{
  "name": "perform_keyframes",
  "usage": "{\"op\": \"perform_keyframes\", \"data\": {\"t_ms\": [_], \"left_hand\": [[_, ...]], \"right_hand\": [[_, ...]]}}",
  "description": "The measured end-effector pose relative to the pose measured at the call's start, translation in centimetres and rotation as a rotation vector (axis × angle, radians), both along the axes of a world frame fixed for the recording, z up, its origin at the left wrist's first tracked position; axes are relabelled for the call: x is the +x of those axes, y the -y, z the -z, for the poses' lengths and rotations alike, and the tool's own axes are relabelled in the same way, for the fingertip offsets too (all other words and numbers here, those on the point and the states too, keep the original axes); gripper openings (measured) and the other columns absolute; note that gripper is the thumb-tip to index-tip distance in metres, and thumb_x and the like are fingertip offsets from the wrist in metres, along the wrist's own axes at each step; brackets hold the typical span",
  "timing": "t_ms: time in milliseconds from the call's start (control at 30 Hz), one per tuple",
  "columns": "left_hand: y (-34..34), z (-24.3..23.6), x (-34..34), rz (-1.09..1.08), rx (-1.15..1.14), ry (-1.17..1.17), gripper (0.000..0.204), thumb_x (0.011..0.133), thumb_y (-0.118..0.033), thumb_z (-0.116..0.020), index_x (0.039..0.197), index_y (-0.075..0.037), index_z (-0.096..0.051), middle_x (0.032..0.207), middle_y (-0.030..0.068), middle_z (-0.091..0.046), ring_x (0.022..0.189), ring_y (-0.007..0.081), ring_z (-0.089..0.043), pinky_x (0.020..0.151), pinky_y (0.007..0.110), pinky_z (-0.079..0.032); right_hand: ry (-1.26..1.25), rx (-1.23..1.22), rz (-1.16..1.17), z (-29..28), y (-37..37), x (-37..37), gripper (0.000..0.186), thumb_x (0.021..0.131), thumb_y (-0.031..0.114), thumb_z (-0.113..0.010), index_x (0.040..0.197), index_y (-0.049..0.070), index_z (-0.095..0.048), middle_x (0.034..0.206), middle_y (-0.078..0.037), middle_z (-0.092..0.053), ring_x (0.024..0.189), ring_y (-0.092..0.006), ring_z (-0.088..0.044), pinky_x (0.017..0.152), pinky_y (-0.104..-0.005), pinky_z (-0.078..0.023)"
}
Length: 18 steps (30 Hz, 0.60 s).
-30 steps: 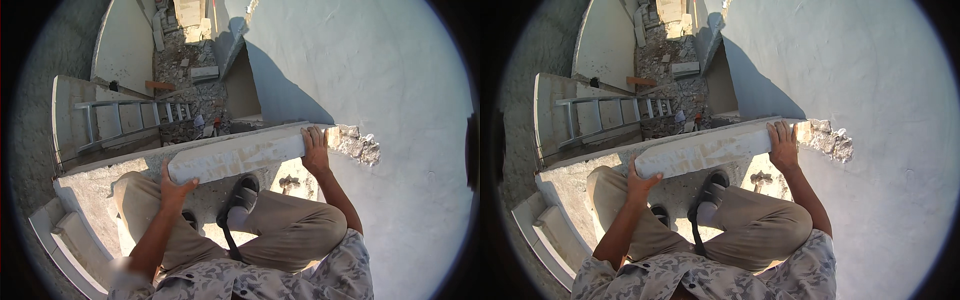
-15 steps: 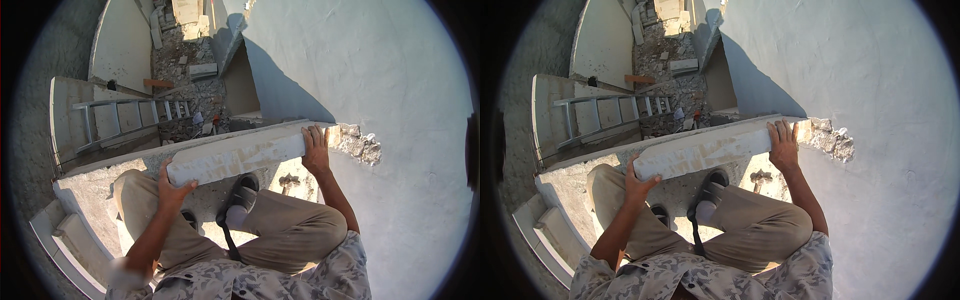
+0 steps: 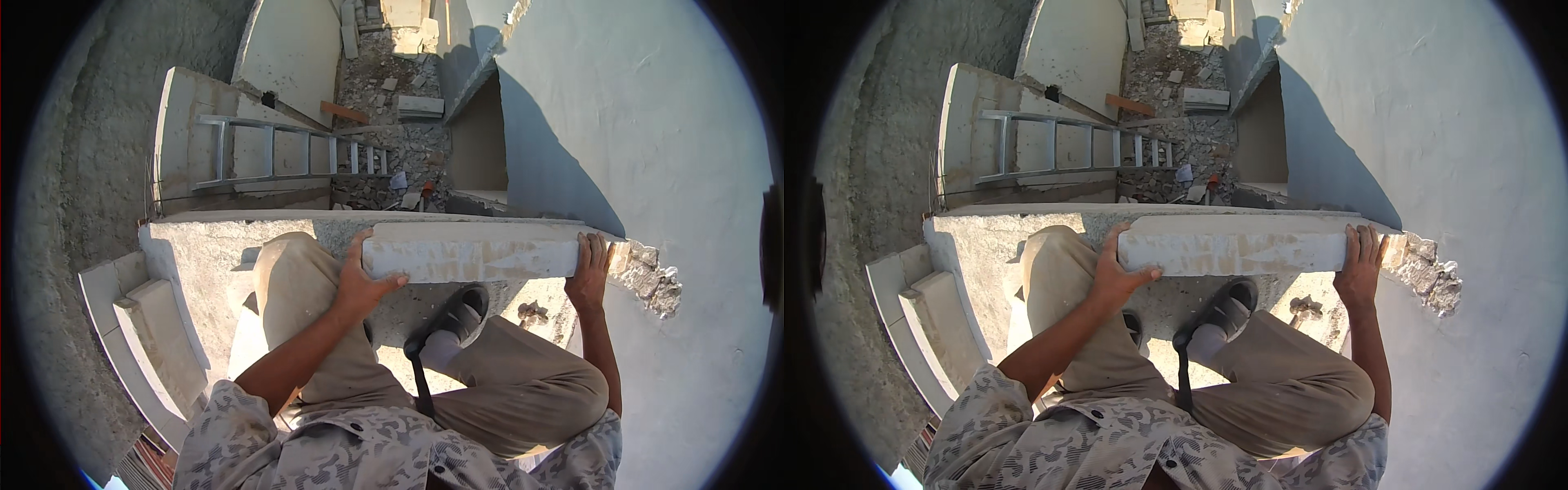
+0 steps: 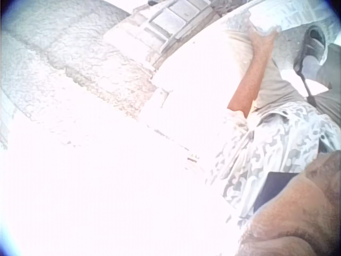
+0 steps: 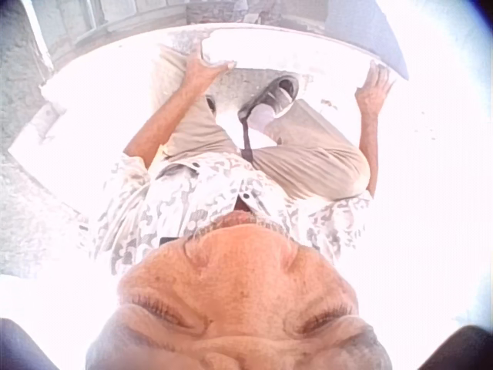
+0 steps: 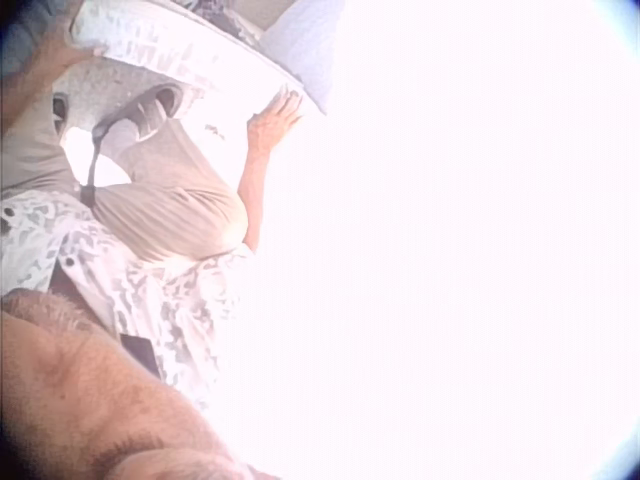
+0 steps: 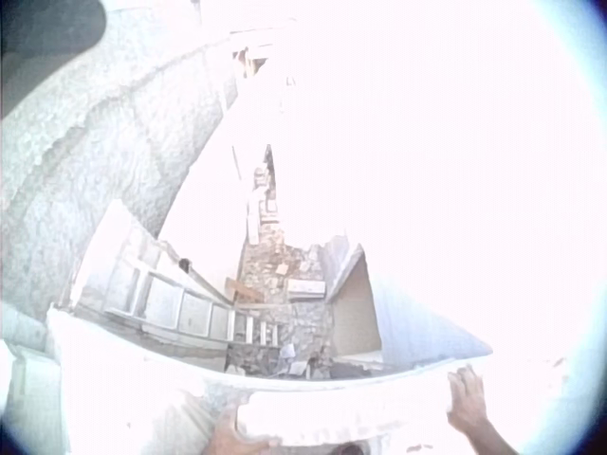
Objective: Applying mortar to a lightweight concrete block and placing it on a wall under construction, then tapping it with a hammer to level it.
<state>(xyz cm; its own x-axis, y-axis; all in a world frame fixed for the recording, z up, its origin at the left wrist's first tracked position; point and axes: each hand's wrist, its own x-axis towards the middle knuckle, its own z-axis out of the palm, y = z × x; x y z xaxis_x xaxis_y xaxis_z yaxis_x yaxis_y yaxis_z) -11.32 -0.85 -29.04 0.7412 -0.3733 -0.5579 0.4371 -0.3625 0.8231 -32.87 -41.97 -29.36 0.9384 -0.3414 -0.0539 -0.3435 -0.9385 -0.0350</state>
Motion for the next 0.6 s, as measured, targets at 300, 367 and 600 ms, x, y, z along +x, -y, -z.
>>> {"op": "perform_keyframes", "data": {"t_ms": [300, 367, 600], "left_hand": [[0.2, -0.2, -0.3, 0.052, 0.134, 0.073, 0.109, 0.068, -0.016, -0.095, 0.153, 0.003, -0.029, 0.138, 0.0211, -0.055, 0.128, 0.0282, -0.056, 0.109, 0.039, -0.046], [0.0, -0.1, 0.0, 0.062, 0.151, 0.006, 0.109, 0.067, -0.017, -0.095, 0.151, 0.007, -0.030, 0.135, 0.0216, -0.058, 0.127, 0.0281, -0.058, 0.109, 0.039, -0.046], [-0.2, 0.4, 0.4, 0.042, 0.031, -0.080, 0.108, 0.067, -0.021, -0.095, 0.148, 0.012, -0.033, 0.132, 0.0236, -0.061, 0.126, 0.0288, -0.060, 0.110, 0.038, -0.046]], "right_hand": [[0.027, -0.013, -0.018, 0.2, 0.1, -0.1, 0.073, 0.079, -0.002, -0.062, 0.148, 0.005, -0.041, 0.145, -0.021, -0.045, 0.144, -0.0437, -0.037, 0.123, -0.0644, -0.020], [0.015, -0.001, -0.022, 0.3, -0.1, -0.1, 0.072, 0.080, -0.002, -0.061, 0.149, 0.005, -0.040, 0.145, -0.022, -0.045, 0.144, -0.0442, -0.037, 0.123, -0.0642, -0.021], [0.031, -0.032, -0.039, 0.8, 0.2, -0.5, 0.069, 0.083, 0.000, -0.060, 0.149, 0.004, -0.040, 0.146, -0.023, -0.044, 0.145, -0.0446, -0.036, 0.123, -0.0645, -0.019]]}}
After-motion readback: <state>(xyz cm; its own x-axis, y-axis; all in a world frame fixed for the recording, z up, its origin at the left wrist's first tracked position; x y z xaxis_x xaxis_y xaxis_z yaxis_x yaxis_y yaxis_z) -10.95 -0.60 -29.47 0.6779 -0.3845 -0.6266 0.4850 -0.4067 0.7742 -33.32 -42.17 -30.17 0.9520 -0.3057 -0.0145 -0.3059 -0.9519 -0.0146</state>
